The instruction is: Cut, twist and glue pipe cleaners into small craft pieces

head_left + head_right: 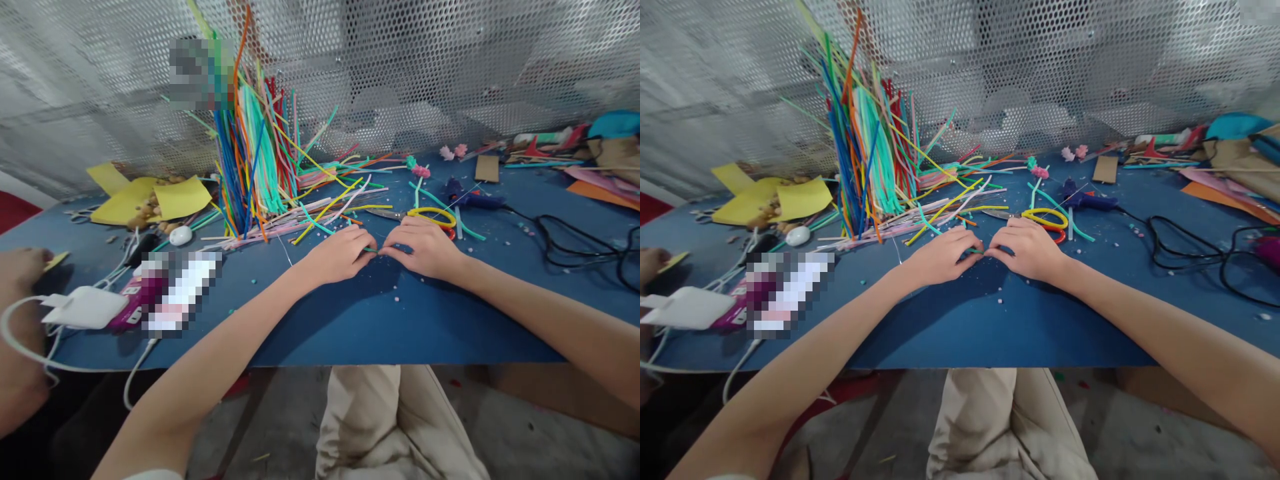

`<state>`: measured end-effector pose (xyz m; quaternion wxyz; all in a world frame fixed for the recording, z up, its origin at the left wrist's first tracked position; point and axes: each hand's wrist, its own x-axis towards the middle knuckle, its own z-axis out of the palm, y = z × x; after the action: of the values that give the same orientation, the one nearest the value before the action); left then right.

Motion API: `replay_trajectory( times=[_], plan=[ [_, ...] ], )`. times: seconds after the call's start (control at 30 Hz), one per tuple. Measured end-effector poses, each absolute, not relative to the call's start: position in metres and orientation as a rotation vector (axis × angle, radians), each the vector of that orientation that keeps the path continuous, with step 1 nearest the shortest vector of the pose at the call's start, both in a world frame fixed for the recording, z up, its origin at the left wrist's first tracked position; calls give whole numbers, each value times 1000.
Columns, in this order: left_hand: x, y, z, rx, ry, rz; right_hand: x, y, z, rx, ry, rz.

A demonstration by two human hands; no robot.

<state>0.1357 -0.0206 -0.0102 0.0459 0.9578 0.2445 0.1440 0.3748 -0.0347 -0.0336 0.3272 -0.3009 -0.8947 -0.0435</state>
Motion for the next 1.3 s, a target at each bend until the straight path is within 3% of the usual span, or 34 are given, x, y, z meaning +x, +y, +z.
replay_trajectory(
  times=[0.5, 0.7, 0.97, 1.3],
  plan=[
    [142, -23, -17, 3007, 880, 413, 369, -38, -39, -1045, -2248, -81],
    [139, -22, -10, 2752, 1049, 440, 376, -36, -29, -878, -2199, -13],
    [136, -27, 2, 2423, 1012, 460, 380, -34, -25, -550, -2374, -211],
    [140, -32, 5, 2189, 912, 519, 389, -39, -21, -468, -2417, -402]
  ],
)
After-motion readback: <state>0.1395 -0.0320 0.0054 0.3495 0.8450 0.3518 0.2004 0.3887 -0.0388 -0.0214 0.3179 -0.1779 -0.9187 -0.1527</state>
